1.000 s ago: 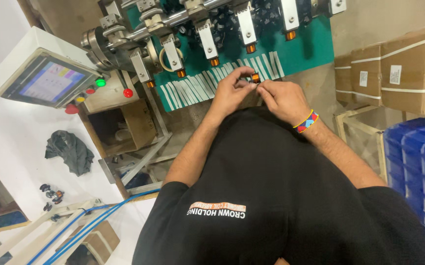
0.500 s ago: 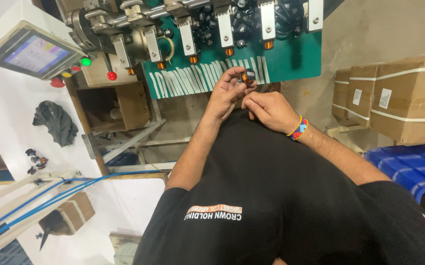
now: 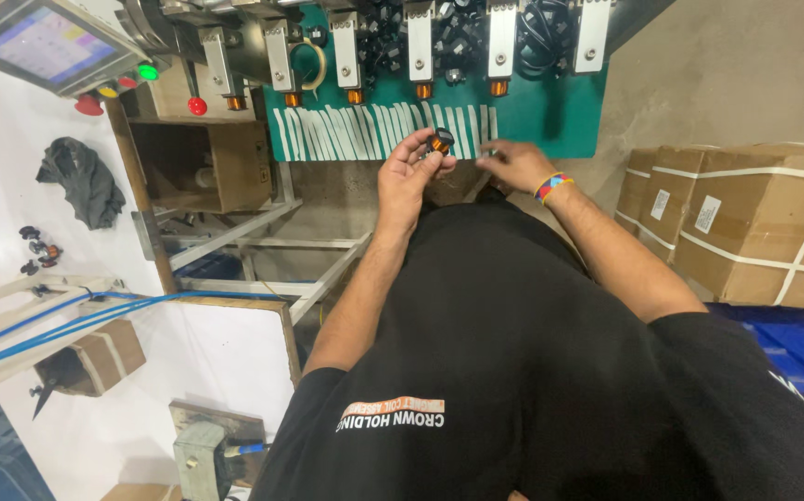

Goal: The person stands at a production machine, picks up small black and orange cylindrical components and white strips, and fits them onto the machine's stations. They press a red control button, operate the machine lever, and use scissors to trim material at the machine before continuing to load more components.

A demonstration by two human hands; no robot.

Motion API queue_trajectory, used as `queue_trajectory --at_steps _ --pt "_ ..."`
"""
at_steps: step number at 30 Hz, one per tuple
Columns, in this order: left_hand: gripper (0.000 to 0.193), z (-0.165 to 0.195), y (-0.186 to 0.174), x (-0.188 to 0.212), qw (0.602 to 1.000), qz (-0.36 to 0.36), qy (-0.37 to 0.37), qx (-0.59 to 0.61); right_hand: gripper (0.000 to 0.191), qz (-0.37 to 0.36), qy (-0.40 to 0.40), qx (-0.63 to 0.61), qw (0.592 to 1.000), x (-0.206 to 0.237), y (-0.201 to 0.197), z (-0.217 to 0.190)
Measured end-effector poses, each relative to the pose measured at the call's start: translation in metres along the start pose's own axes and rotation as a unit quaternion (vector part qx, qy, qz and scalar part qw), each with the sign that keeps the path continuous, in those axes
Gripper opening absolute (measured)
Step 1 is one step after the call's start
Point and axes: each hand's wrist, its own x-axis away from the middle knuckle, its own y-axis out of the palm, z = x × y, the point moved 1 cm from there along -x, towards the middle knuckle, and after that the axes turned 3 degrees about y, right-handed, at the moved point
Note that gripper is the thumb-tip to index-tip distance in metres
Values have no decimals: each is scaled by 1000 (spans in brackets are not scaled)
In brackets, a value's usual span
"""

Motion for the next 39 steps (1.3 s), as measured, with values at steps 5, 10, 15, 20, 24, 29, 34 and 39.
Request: queue_trajectory --at_steps 5,10,15,20,24,29,34,39 --pt "42 4 -15 7 999 1 7 -46 33 239 -37 72 968 -36 -15 20" --pt "44 14 -32 7 995 -24 8 -94 11 260 -34 94 960 -62 -3 -6" --pt "48 34 -49 -4 986 -40 56 -150 9 307 -74 119 941 -27 23 -31" --pt "68 61 -62 -21 969 -94 64 -221 19 159 -148 26 976 30 48 -95" --pt "73 85 -67 -33 928 -169 115 -311 30 163 -181 42 969 26 54 -154" --pt "75 111 -71 -40 883 -257 201 -338 26 252 -159 57 953 16 55 -189" --pt "57 129 -78 -42 823 -307 272 -393 26 271 -124 58 953 18 68 -197" --pt "39 138 -86 -46 803 -341 267 -409 44 351 -117 108 923 31 90 -192"
